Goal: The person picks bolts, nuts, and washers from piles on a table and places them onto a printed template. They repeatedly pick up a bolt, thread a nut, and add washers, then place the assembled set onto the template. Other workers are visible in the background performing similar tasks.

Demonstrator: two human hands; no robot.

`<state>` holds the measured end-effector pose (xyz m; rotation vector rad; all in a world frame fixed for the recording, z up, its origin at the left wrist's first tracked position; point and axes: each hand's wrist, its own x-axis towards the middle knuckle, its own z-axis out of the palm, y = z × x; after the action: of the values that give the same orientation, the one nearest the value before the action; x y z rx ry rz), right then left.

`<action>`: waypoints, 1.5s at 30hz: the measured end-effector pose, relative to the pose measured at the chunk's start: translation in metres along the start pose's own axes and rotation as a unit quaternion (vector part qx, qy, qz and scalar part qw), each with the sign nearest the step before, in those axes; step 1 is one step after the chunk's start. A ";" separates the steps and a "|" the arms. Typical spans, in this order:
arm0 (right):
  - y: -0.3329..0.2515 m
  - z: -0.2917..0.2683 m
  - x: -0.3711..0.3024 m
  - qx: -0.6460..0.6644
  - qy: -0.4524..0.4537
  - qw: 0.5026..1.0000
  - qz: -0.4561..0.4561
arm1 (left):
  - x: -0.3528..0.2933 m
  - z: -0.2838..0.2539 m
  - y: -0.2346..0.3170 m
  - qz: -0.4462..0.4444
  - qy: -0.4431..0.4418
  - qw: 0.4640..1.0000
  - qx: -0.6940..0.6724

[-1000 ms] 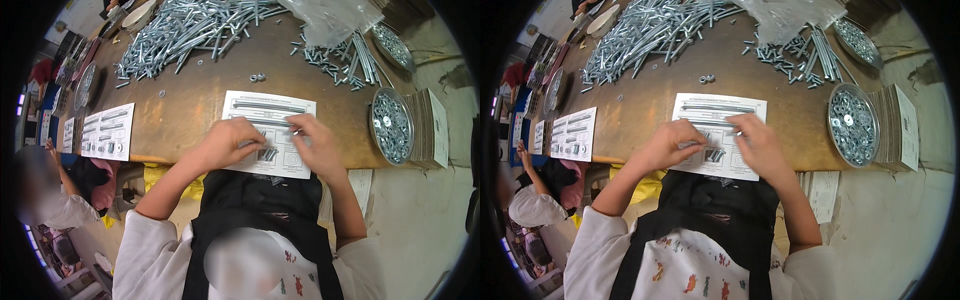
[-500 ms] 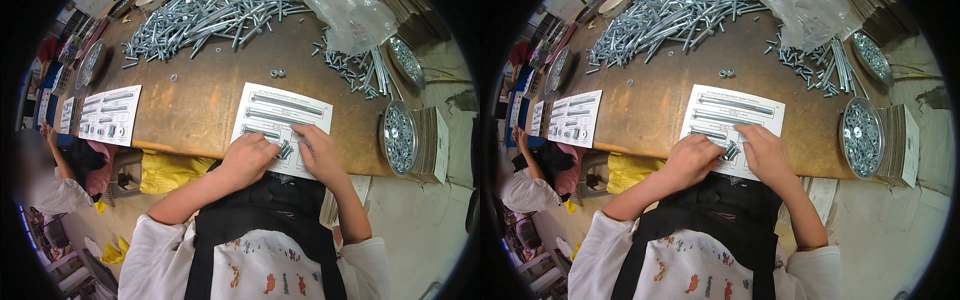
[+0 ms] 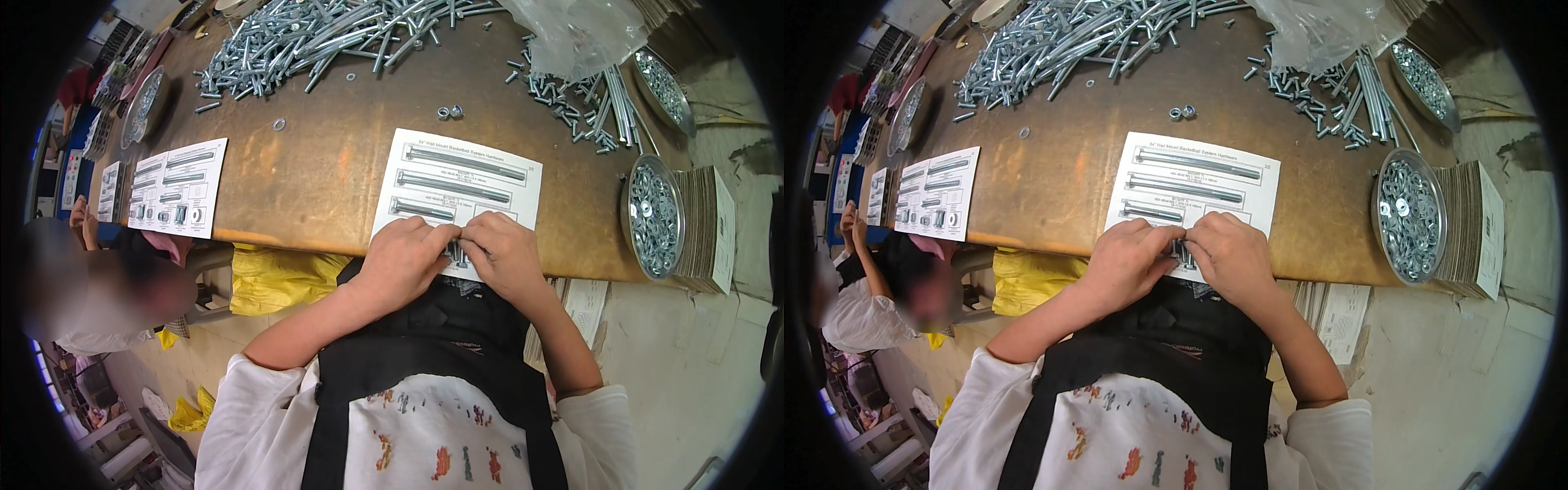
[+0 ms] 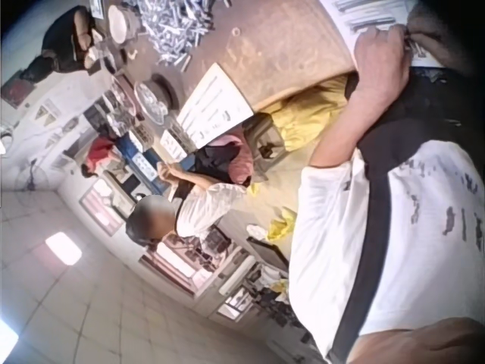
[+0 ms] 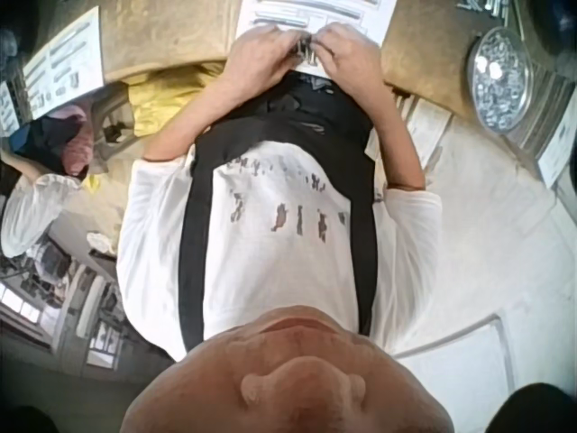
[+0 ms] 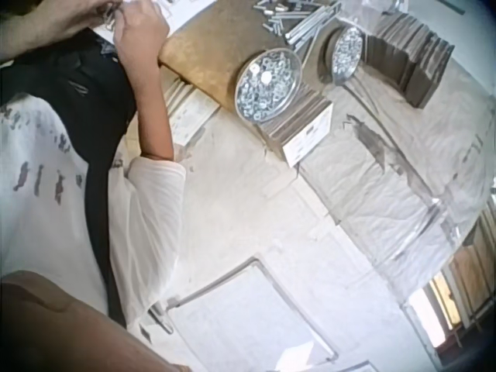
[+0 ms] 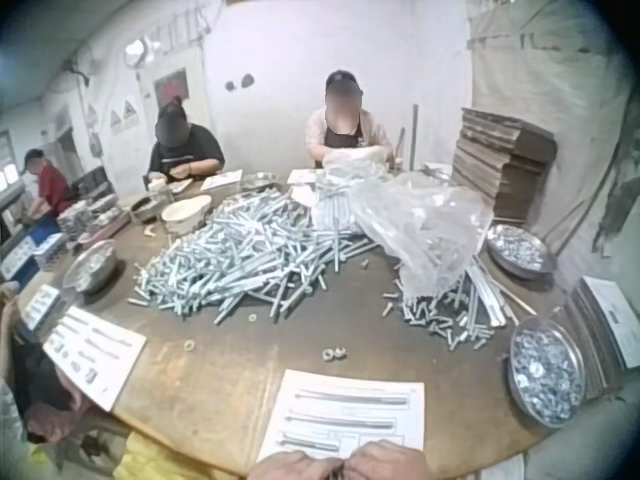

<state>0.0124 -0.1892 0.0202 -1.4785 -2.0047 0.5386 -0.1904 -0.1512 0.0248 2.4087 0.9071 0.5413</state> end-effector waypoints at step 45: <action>-0.013 0.020 -0.013 0.140 0.097 0.963 0.207 | 0.009 0.000 -0.002 -0.001 -0.006 1.000 0.026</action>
<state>-0.0076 -0.2047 0.0103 -1.6999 -1.4054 0.7803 -0.1852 -0.1437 0.0247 2.4554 0.9294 0.5070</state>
